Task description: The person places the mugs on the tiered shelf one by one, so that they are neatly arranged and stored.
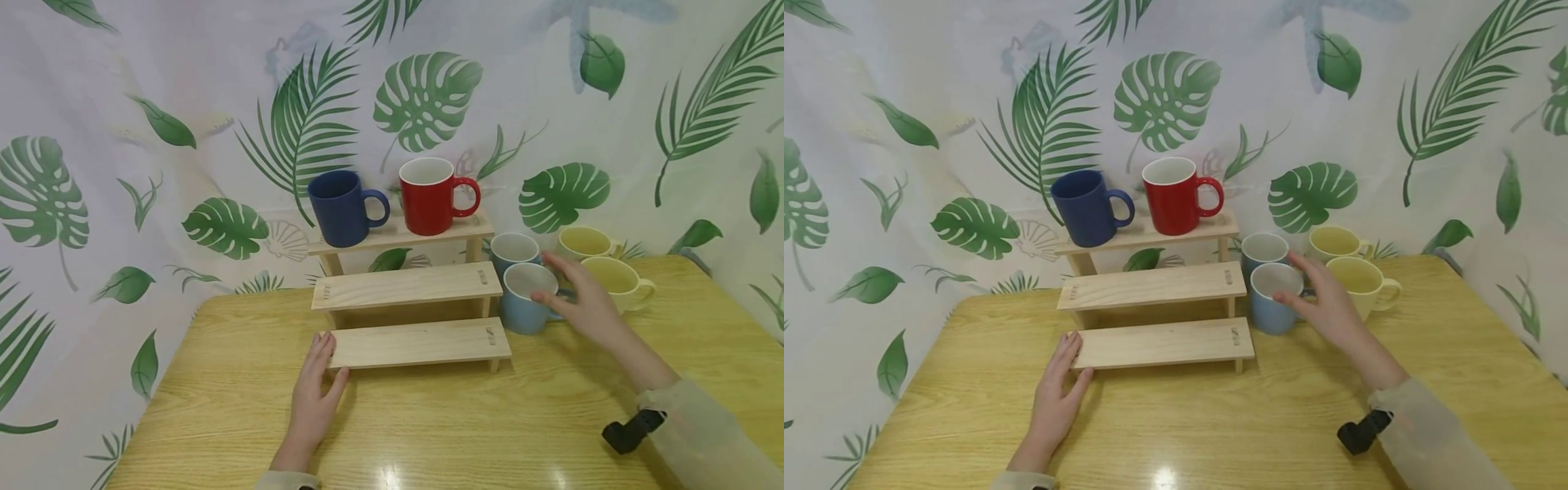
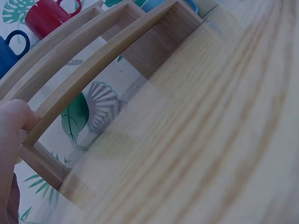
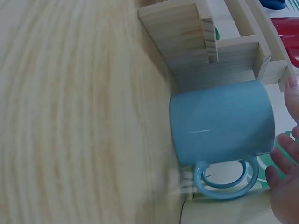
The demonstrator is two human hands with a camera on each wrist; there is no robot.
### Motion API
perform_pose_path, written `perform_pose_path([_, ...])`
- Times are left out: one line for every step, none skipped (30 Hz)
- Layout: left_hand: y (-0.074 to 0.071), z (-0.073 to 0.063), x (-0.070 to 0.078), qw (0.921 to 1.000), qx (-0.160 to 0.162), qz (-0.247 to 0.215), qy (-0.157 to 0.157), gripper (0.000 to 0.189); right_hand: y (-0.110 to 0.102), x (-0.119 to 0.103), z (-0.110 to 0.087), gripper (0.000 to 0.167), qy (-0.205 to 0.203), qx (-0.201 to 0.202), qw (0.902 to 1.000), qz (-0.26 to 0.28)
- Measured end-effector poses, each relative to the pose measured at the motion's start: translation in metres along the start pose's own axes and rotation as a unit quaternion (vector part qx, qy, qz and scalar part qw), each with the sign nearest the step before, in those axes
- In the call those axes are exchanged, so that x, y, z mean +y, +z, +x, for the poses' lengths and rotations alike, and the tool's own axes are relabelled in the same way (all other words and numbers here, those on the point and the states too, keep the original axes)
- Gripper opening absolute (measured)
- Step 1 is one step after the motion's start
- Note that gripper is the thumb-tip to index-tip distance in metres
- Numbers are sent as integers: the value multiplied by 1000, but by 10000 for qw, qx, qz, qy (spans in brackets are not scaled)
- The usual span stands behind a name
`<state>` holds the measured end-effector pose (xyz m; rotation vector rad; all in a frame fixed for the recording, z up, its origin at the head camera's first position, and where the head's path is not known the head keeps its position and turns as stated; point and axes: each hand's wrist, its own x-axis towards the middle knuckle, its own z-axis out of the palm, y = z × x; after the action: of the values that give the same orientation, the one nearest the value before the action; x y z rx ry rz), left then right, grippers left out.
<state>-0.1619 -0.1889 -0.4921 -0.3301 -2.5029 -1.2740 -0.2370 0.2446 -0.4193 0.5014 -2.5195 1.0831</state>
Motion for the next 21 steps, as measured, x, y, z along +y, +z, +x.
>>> perform_pose_path([0,0,0,10000,-5,-7,14,56,0,1,-1,70,45,-53,10000,-4])
perform_pose_path([0,0,0,10000,-5,-18,24,56,0,2,-3,71,83,-106,9999,-2])
perform_pose_path([0,0,0,10000,-8,-24,38,56,0,3,-4,73,103,-160,9998,-3])
perform_pose_path([0,0,1,10000,-10,-37,43,56,0,3,-6,74,119,-210,9997,-13])
perform_pose_path([0,0,1,10000,-11,-46,57,56,0,4,-7,75,148,-254,9996,-8])
perform_pose_path([0,0,1,10000,-16,-47,58,56,0,5,-8,75,160,-283,9995,7])
perform_pose_path([0,0,1,10000,-16,-46,65,57,0,5,-9,75,154,-299,9994,12])
perform_pose_path([-1,0,1,10000,-15,-59,61,57,0,6,-10,75,138,-303,9994,-7])
perform_pose_path([-1,0,2,9999,-11,-86,55,56,1,6,-10,74,124,-301,9995,-27])
perform_pose_path([-1,0,2,9999,-10,-103,56,56,1,7,-11,74,96,-287,9995,-44])
perform_pose_path([-1,0,2,9999,-9,-116,52,56,1,8,-12,73,66,-277,9996,-47])
perform_pose_path([-1,0,2,9999,-9,-135,52,56,1,8,-13,73,22,-265,9996,-62])
perform_pose_path([-1,0,3,9999,-8,-153,54,56,1,9,-14,73,-6,-261,9996,-73])
perform_pose_path([-1,0,3,9998,-8,-172,49,56,2,10,-14,73,-29,-258,9996,-76])
perform_pose_path([-1,0,3,9998,-12,-180,46,56,2,10,-15,73,-48,-262,9996,-56])
perform_pose_path([-1,0,3,9998,-17,-170,40,57,2,10,-16,73,-56,-266,9996,-45])
perform_pose_path([-1,0,3,9998,-17,-170,29,57,1,10,-17,73,-59,-274,9996,-45])
perform_pose_path([-1,0,3,9998,-20,-176,19,57,1,10,-18,72,-59,-272,9996,-59])
perform_pose_path([-1,0,3,9999,-23,-169,6,57,1,9,-18,72,-71,-262,9996,-69])
perform_pose_path([-1,0,3,9999,-29,-159,-6,57,1,9,-19,71,-86,-246,9996,-98])
perform_pose_path([-1,0,3,9999,-34,-156,-13,57,1,8,-20,71,-89,-242,9996,-118])
